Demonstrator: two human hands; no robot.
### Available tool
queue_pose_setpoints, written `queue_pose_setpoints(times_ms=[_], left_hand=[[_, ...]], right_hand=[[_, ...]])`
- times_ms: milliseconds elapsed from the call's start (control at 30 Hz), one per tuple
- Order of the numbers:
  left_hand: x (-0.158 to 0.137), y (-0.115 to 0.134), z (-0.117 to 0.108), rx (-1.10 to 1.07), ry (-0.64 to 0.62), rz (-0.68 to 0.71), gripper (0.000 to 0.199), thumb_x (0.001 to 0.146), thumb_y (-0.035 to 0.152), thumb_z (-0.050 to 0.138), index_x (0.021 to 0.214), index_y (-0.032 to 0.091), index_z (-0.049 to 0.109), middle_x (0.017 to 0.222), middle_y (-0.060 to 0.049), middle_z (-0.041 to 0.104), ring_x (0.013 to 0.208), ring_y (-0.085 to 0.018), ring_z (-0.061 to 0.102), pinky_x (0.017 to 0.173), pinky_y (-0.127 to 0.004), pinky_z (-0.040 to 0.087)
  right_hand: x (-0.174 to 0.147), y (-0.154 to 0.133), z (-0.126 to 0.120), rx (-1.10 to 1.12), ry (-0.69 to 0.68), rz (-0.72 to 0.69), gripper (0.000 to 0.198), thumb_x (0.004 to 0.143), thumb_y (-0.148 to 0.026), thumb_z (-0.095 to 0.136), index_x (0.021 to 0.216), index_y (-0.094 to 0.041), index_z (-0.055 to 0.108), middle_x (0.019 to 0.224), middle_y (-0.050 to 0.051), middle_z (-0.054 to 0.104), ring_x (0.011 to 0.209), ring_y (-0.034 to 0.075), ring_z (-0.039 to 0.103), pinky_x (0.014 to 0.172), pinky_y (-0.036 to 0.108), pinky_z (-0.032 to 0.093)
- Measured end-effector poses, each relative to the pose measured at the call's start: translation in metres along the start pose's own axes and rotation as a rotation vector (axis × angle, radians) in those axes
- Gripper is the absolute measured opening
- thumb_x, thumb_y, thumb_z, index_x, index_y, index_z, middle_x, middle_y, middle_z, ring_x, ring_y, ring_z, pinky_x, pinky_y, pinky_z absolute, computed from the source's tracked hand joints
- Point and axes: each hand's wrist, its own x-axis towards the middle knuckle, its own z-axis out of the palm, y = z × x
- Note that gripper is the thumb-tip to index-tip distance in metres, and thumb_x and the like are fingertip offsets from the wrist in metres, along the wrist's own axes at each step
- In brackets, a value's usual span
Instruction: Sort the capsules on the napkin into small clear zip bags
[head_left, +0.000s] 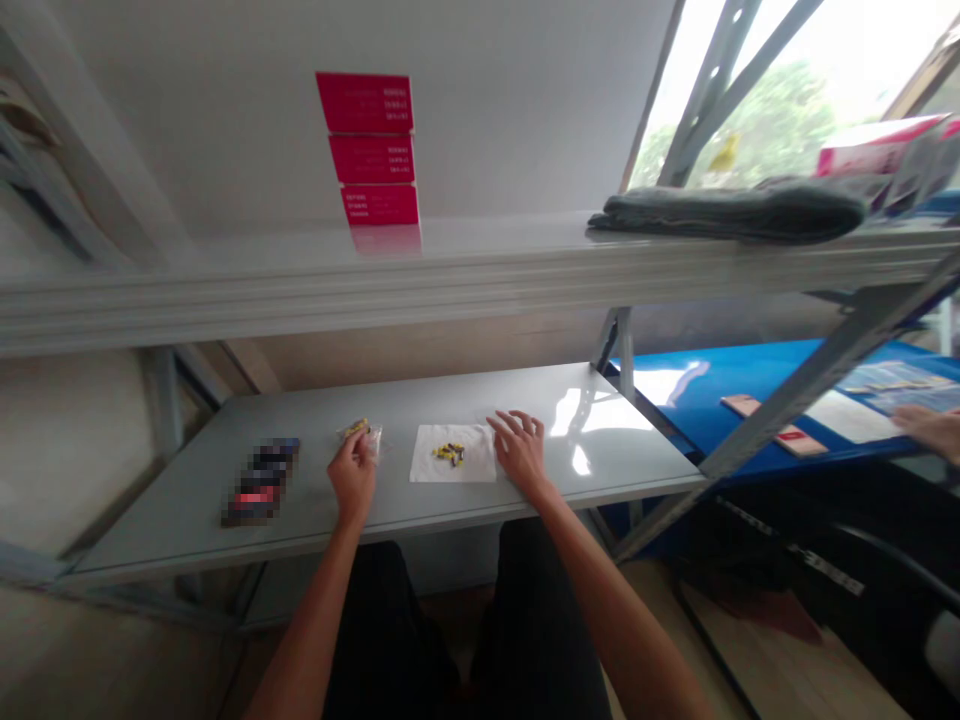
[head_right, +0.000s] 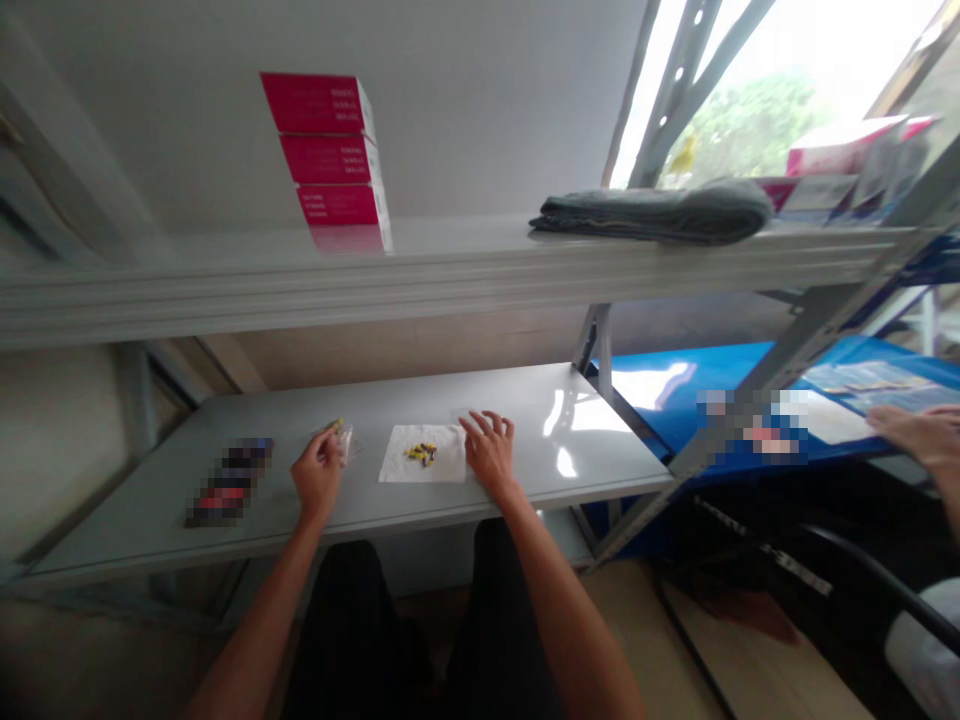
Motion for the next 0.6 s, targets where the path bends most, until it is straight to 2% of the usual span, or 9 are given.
queue_pose_setpoints(times_ms=[67, 167, 267, 400, 500, 600], left_hand=[[-0.0043, -0.0035, 0.0018, -0.076, -0.043, -0.059, 0.044, 0.098, 0.047, 0.051, 0.121, 0.016, 0.070, 0.093, -0.009, 0.076, 0.065, -0.016, 0.069, 0.065, -0.029, 0.056], [-0.0086, -0.0049, 0.0025, -0.123, -0.051, -0.114, 0.047, 0.096, 0.051, 0.052, 0.122, 0.016, 0.070, 0.093, -0.010, 0.077, 0.060, -0.016, 0.069, 0.060, -0.028, 0.056], [-0.0100, -0.0035, 0.0016, -0.139, -0.057, -0.146, 0.047, 0.096, 0.051, 0.052, 0.122, 0.016, 0.070, 0.100, -0.012, 0.078, 0.062, -0.017, 0.072, 0.059, -0.028, 0.056], [-0.0109, -0.0045, -0.0008, -0.117, -0.005, -0.146, 0.046, 0.094, 0.051, 0.054, 0.114, 0.016, 0.074, 0.098, -0.014, 0.079, 0.076, -0.023, 0.076, 0.065, -0.030, 0.058], [-0.0116, -0.0061, -0.0023, -0.120, 0.055, -0.146, 0.043, 0.090, 0.053, 0.059, 0.103, 0.016, 0.076, 0.096, -0.014, 0.079, 0.088, -0.028, 0.077, 0.073, -0.033, 0.060], [-0.0112, -0.0043, -0.0034, -0.199, 0.032, -0.154, 0.043, 0.087, 0.056, 0.062, 0.099, 0.018, 0.075, 0.093, -0.012, 0.079, 0.085, -0.027, 0.077, 0.074, -0.034, 0.062]], right_hand=[[-0.0016, -0.0025, 0.0029, -0.073, -0.061, 0.015, 0.031, 0.096, -0.020, 0.053, 0.118, -0.027, 0.073, 0.126, 0.009, 0.071, 0.129, 0.031, 0.047, 0.111, 0.053, 0.023], [-0.0038, -0.0029, 0.0064, -0.154, -0.087, 0.194, 0.025, 0.094, -0.020, 0.052, 0.101, -0.022, 0.076, 0.117, 0.013, 0.073, 0.123, 0.036, 0.050, 0.107, 0.057, 0.025], [-0.0046, -0.0017, 0.0072, -0.198, -0.025, 0.267, 0.028, 0.092, -0.019, 0.052, 0.108, -0.020, 0.075, 0.131, 0.016, 0.066, 0.128, 0.037, 0.048, 0.106, 0.057, 0.027], [-0.0036, -0.0007, 0.0058, -0.216, 0.083, 0.204, 0.040, 0.089, -0.016, 0.052, 0.127, -0.018, 0.067, 0.148, 0.018, 0.053, 0.141, 0.035, 0.037, 0.112, 0.056, 0.025], [-0.0017, -0.0011, 0.0046, -0.181, 0.120, 0.143, 0.039, 0.087, -0.011, 0.051, 0.122, -0.017, 0.067, 0.143, 0.018, 0.057, 0.137, 0.032, 0.042, 0.111, 0.052, 0.028], [0.0004, -0.0030, 0.0029, -0.121, 0.144, 0.048, 0.038, 0.084, -0.005, 0.050, 0.114, -0.018, 0.068, 0.131, 0.014, 0.064, 0.127, 0.028, 0.050, 0.108, 0.046, 0.032]])
